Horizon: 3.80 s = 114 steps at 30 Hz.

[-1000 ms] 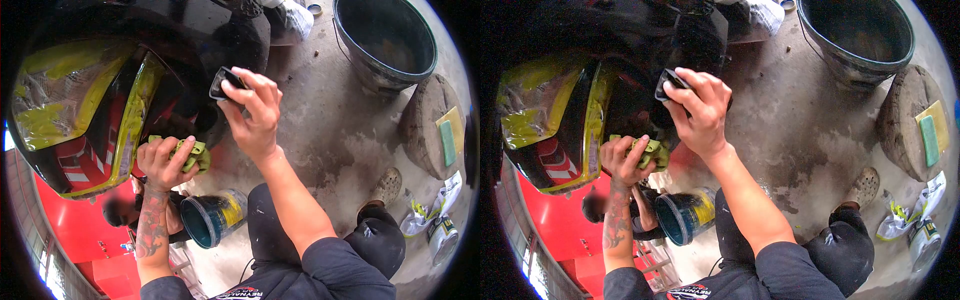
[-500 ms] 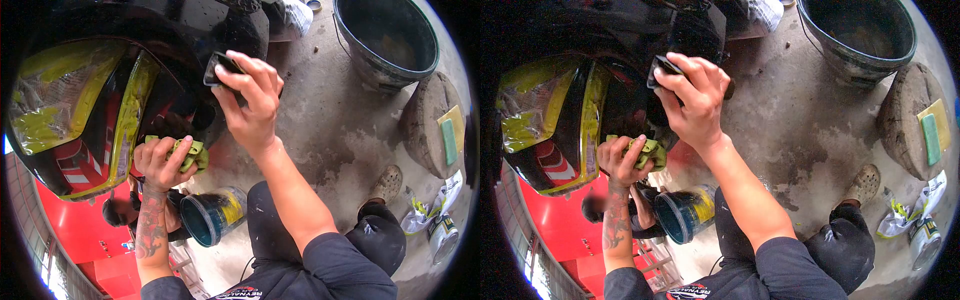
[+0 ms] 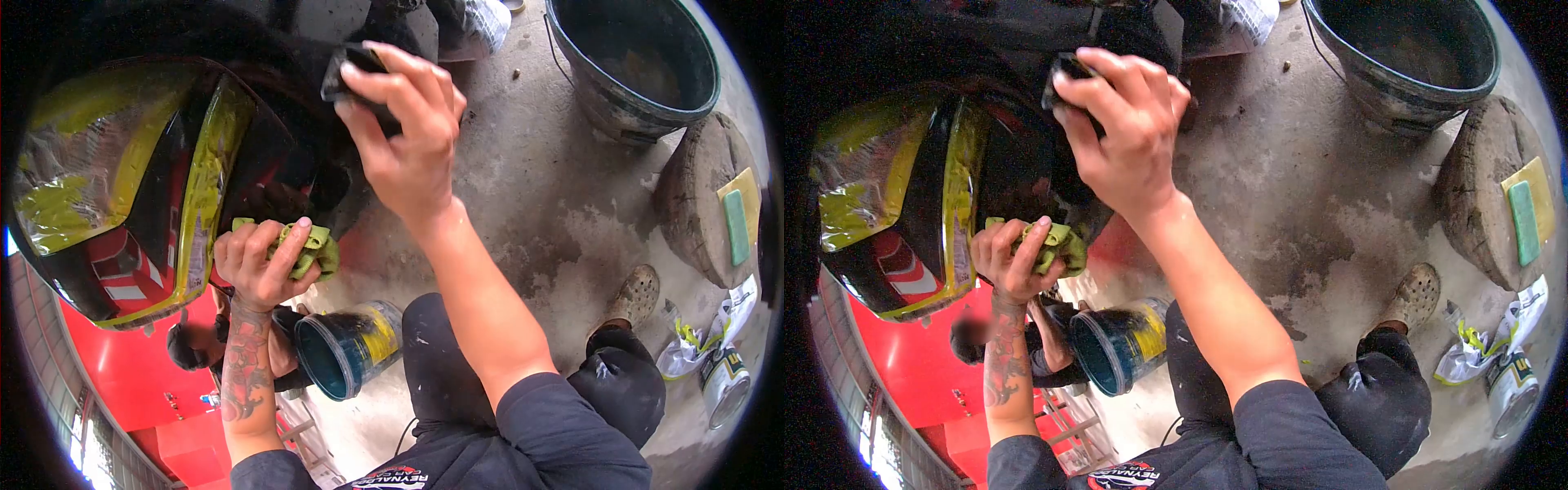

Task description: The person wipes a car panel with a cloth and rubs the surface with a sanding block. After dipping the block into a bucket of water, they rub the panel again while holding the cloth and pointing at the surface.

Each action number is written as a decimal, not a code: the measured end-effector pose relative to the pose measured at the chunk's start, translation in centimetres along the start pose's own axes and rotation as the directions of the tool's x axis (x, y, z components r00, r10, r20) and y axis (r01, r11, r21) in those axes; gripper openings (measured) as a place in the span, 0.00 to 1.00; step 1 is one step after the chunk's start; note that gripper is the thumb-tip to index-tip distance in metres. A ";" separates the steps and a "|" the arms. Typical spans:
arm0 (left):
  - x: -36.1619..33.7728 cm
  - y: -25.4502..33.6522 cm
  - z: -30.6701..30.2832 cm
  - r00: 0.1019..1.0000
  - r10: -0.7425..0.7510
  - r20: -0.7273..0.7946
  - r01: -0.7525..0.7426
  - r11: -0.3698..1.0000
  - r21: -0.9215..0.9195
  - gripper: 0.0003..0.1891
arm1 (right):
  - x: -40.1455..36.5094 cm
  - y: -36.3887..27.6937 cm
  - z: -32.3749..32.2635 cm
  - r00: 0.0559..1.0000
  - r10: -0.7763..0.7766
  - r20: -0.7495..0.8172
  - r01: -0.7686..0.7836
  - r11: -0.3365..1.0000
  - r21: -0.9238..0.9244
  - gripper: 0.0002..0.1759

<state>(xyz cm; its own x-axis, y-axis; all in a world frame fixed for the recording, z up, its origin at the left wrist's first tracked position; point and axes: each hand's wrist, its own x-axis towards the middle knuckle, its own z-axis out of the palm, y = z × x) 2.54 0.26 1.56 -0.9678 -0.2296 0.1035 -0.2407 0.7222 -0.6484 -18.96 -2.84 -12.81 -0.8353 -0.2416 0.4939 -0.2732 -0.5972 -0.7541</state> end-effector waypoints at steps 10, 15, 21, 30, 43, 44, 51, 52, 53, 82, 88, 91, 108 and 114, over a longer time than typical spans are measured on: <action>0.1 0.1 0.0 1.000 -0.003 -0.005 0.003 1.000 -0.015 0.31 | -3.0 -0.6 -1.4 0.997 0.055 0.048 -0.056 0.998 0.010 0.17; 0.1 0.1 0.0 1.000 -0.003 -0.007 0.003 1.000 -0.012 0.31 | 1.8 1.3 0.7 0.995 -0.100 0.020 0.099 0.993 0.063 0.15; 0.0 0.0 0.0 1.000 -0.004 0.000 0.004 1.000 -0.013 0.30 | 3.4 1.7 1.1 0.988 -0.147 0.039 0.144 0.986 0.083 0.15; -0.1 0.1 0.0 1.000 -0.013 0.005 0.013 1.000 -0.013 0.30 | -3.2 0.0 -1.9 0.995 0.001 0.097 -0.001 1.000 0.002 0.16; 0.0 0.1 -0.1 1.000 -0.019 0.014 0.019 1.000 -0.005 0.29 | -3.1 -0.6 -1.2 0.999 0.021 0.051 -0.021 1.000 0.005 0.15; -0.1 0.0 0.1 1.000 -0.018 0.005 0.018 1.000 0.003 0.28 | -2.1 -0.2 -0.7 0.999 0.005 0.039 -0.006 1.000 0.007 0.15; -0.1 0.0 0.0 1.000 -0.013 0.002 0.013 1.000 0.005 0.26 | -2.9 -0.6 -1.1 0.999 0.040 0.035 -0.040 0.999 -0.001 0.18; 0.0 0.0 0.0 1.000 -0.014 0.003 0.014 1.000 0.009 0.26 | -3.5 -0.8 -1.2 0.998 0.061 0.028 -0.061 0.998 -0.003 0.18; 0.0 0.0 0.0 1.000 -0.014 0.004 0.014 1.000 0.012 0.26 | -3.7 -0.7 -1.1 0.998 0.057 0.018 -0.057 0.998 -0.003 0.18; 0.1 0.0 -0.2 1.000 0.006 0.020 -0.006 1.000 0.002 0.28 | -0.1 -0.2 -0.2 0.999 0.033 0.009 -0.033 0.999 0.030 0.18; 0.2 0.1 -0.1 1.000 0.006 0.010 -0.006 1.000 0.007 0.27 | -5.9 -1.3 -1.7 0.995 0.090 0.033 -0.091 0.996 0.021 0.20; 0.1 0.1 0.0 1.000 -0.004 0.009 0.004 1.000 0.005 0.27 | -5.7 -1.1 -1.6 0.997 0.072 0.019 -0.073 0.997 0.016 0.20; 0.1 0.0 0.0 1.000 0.009 0.011 -0.009 1.000 0.000 0.27 | -0.7 -0.4 -0.5 0.999 0.029 0.017 -0.029 1.000 -0.002 0.19; 0.0 -0.1 0.1 1.000 0.014 0.012 -0.014 1.000 -0.001 0.27 | -2.8 -0.7 -1.3 0.998 0.061 0.022 -0.060 0.998 -0.009 0.17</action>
<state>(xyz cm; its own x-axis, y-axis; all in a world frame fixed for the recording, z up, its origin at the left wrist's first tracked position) 2.57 0.13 1.58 -0.9701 -0.2274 0.0852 -0.2272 0.7263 -0.6488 -17.06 -0.77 -14.19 -0.8395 -0.2943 0.4568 -0.2266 -0.5744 -0.7866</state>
